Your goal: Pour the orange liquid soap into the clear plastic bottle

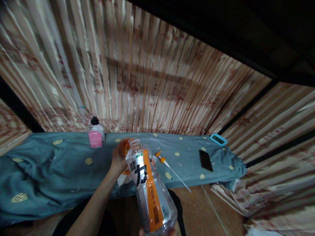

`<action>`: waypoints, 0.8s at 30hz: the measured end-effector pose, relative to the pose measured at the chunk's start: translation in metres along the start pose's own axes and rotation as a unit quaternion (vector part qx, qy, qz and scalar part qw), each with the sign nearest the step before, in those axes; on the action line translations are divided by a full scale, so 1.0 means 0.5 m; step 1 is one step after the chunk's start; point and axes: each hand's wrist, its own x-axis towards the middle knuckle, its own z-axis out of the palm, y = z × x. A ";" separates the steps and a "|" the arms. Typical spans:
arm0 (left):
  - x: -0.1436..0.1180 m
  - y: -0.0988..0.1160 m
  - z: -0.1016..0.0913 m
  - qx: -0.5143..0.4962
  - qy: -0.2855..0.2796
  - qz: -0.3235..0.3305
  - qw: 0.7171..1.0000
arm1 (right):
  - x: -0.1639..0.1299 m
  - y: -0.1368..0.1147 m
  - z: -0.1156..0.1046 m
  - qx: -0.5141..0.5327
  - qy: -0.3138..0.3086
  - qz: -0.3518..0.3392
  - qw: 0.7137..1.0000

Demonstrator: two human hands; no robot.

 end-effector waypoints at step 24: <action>0.008 0.018 -0.006 0.008 -0.013 -0.015 1.000 | -0.021 0.011 -0.037 -0.004 0.022 -0.005 1.000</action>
